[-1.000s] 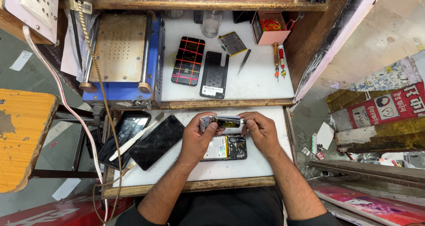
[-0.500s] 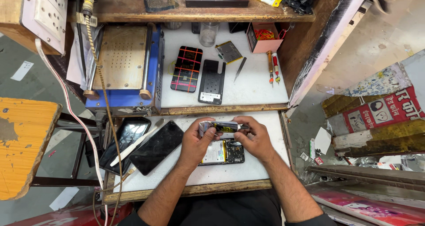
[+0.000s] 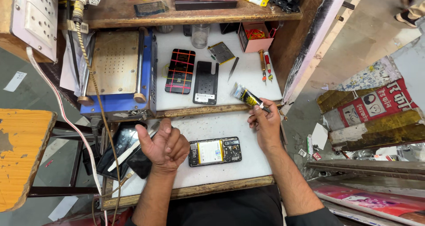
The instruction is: The person applies adhesive to the internal frame of a disassembled smartphone, then places the back cover onto the chassis and presses it into place. They secure the phone with a rubber band to allow the adhesive to set.
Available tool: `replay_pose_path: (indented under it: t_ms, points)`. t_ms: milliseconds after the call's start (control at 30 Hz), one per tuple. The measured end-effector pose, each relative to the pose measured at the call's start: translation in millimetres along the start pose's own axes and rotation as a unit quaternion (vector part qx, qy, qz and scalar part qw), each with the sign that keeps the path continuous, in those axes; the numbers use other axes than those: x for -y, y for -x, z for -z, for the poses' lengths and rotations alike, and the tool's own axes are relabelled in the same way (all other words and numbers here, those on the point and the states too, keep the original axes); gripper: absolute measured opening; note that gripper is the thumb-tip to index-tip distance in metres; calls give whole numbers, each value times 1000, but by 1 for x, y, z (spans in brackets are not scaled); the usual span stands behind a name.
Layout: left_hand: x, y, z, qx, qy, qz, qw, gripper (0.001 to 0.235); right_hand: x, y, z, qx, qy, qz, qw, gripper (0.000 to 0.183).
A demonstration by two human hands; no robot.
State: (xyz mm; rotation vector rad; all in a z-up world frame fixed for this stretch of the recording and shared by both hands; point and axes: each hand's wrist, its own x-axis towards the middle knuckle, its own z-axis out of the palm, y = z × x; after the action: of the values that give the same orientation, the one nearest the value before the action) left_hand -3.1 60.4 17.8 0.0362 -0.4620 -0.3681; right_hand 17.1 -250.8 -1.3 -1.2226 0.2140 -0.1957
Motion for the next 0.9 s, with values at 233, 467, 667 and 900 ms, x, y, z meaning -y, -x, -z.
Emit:
replay_pose_path:
  t_ms: [233, 467, 667, 900]
  points:
    - [1, 2, 3, -20, -26, -7, 999, 82, 34, 7, -13, 55, -87, -35, 994, 76]
    - [7, 3, 7, -101, -97, -13, 990, 76, 17, 3, -5, 64, -41, -9, 997, 50]
    - [18, 8, 14, -119, -99, 11, 988, 69, -1, 10, -2, 217, -37, -51, 974, 51]
    - [77, -2, 8, -13, -289, 140, 947, 68, 23, 28, -11, 451, -164, -167, 861, 100]
